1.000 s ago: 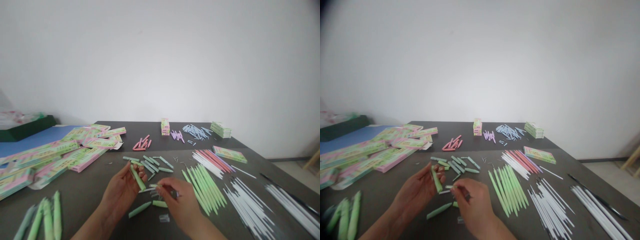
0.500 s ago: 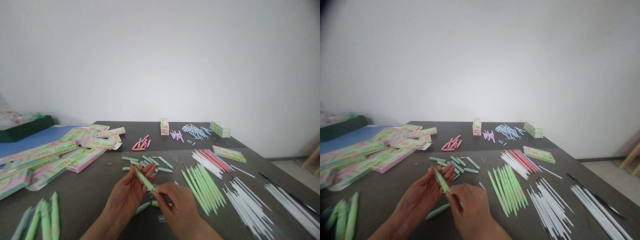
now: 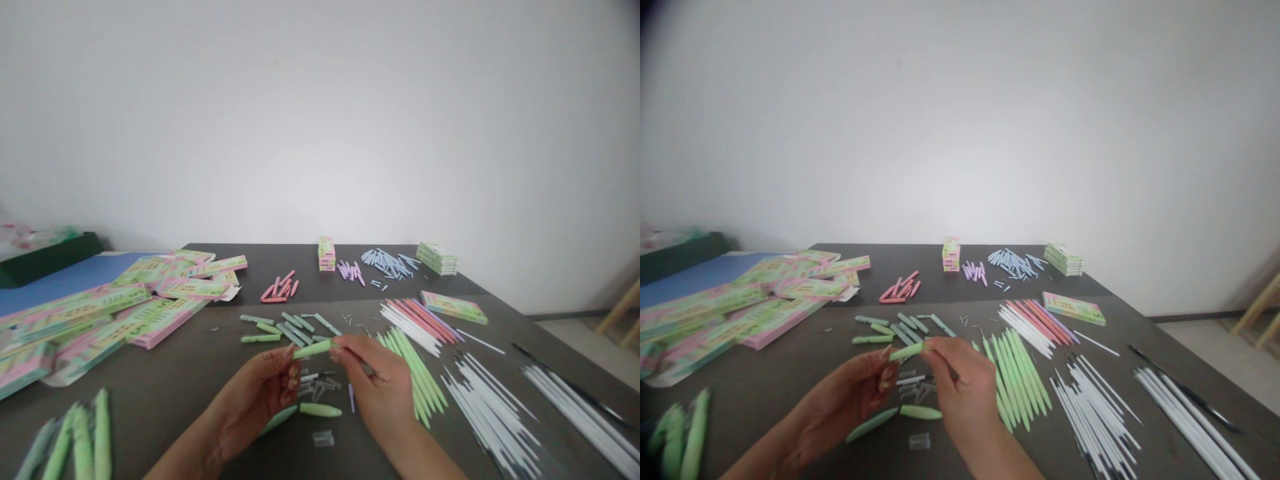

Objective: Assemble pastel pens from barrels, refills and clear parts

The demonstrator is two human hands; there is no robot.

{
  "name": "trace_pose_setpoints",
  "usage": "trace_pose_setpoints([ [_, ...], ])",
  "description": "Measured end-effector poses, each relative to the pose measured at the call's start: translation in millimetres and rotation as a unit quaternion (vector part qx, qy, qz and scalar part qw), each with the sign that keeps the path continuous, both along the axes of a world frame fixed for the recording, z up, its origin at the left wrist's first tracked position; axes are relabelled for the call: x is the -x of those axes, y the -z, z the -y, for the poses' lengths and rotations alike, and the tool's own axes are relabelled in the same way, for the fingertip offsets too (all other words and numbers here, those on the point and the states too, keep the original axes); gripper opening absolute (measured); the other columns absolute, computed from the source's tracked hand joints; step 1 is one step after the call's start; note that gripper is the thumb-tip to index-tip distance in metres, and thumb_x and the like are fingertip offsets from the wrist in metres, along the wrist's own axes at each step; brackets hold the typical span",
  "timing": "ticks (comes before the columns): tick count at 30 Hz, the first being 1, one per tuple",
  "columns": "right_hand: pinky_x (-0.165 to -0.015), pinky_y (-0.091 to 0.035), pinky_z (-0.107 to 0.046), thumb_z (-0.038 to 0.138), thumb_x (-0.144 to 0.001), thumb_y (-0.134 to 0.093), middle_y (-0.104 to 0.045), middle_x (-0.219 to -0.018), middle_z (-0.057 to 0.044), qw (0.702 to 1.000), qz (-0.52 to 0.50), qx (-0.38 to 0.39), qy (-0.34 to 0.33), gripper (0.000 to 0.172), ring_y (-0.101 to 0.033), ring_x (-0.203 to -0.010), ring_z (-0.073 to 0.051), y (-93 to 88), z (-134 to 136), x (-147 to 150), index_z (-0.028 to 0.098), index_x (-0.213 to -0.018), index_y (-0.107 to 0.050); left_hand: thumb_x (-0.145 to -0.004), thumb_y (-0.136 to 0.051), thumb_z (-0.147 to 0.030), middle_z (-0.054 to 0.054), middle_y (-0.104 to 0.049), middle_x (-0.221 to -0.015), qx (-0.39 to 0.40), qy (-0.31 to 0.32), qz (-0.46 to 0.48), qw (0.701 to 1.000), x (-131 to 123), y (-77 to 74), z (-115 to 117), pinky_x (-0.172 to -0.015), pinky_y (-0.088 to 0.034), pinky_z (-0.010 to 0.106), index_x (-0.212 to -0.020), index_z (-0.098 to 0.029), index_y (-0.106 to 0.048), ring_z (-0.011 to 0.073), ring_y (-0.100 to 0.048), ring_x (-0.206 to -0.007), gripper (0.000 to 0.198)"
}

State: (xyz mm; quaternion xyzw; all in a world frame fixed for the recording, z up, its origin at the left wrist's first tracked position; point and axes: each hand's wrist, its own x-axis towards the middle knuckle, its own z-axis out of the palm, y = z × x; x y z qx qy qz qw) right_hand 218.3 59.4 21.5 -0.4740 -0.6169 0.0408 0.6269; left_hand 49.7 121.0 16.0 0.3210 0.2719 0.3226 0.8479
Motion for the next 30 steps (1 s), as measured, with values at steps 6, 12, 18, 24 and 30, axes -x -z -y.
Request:
trace_pose_setpoints([
  [6,-0.059,-0.051,-0.024,0.016,-0.079,-0.059,-0.069,-0.077,-0.003,0.996,-0.078,0.040,-0.032,0.017,-0.063,-0.067,-0.015,-0.4,-1,1,0.023,-0.090,-0.071,-0.077,-0.065,-0.020,0.000,-0.058,-0.059,-0.009,0.030,-0.033,0.999,1,2.4,-2,-0.045,-0.045,0.014,-0.068,-0.011,-0.060,0.0060,-0.054,-0.049,0.014],
  [12,-0.059,-0.050,-0.023,0.018,-0.085,-0.052,-0.065,-0.077,-0.003,0.989,-0.098,0.071,-0.088,0.025,-0.060,-0.065,-0.013,3.1,-3,1,0.025,-0.104,-0.068,-0.077,-0.064,-0.023,0.002,-0.060,-0.058,-0.016,0.041,-0.052,0.998,-2,5.7,3,-0.041,-0.045,0.015,-0.075,-0.012,-0.062,0.0076,-0.055,-0.046,0.012],
  [18,-0.075,-0.049,-0.026,0.015,-0.087,-0.046,-0.061,-0.093,-0.004,0.990,0.000,0.079,-0.112,0.039,-0.059,-0.085,-0.014,5.3,-1,5,0.028,-0.123,-0.052,-0.080,-0.060,-0.025,0.003,-0.060,-0.060,-0.045,0.086,-0.050,0.994,-3,8.1,8,-0.040,-0.043,0.016,-0.074,-0.012,-0.063,0.0091,-0.055,-0.047,0.014],
  [24,-0.068,-0.054,-0.023,0.017,-0.082,-0.052,-0.054,-0.113,-0.005,0.975,-0.089,0.112,-0.172,0.045,-0.059,-0.092,-0.016,10.0,1,14,0.032,-0.125,-0.048,-0.078,-0.063,-0.027,0.005,-0.057,-0.070,-0.117,0.081,-0.068,0.987,-5,7.5,8,-0.047,-0.045,0.019,-0.077,-0.011,-0.068,0.0113,-0.054,-0.058,0.018],
  [30,-0.058,-0.054,-0.024,0.019,-0.080,-0.057,-0.066,-0.080,0.000,0.946,-0.204,0.136,-0.214,0.033,-0.064,-0.063,-0.013,10.7,1,18,0.026,-0.112,-0.057,-0.072,-0.066,-0.040,0.005,-0.057,-0.063,-0.217,0.086,-0.159,0.959,-6,-3.6,7,-0.047,-0.041,0.019,-0.065,-0.011,-0.070,0.0124,-0.049,-0.058,0.031],
])
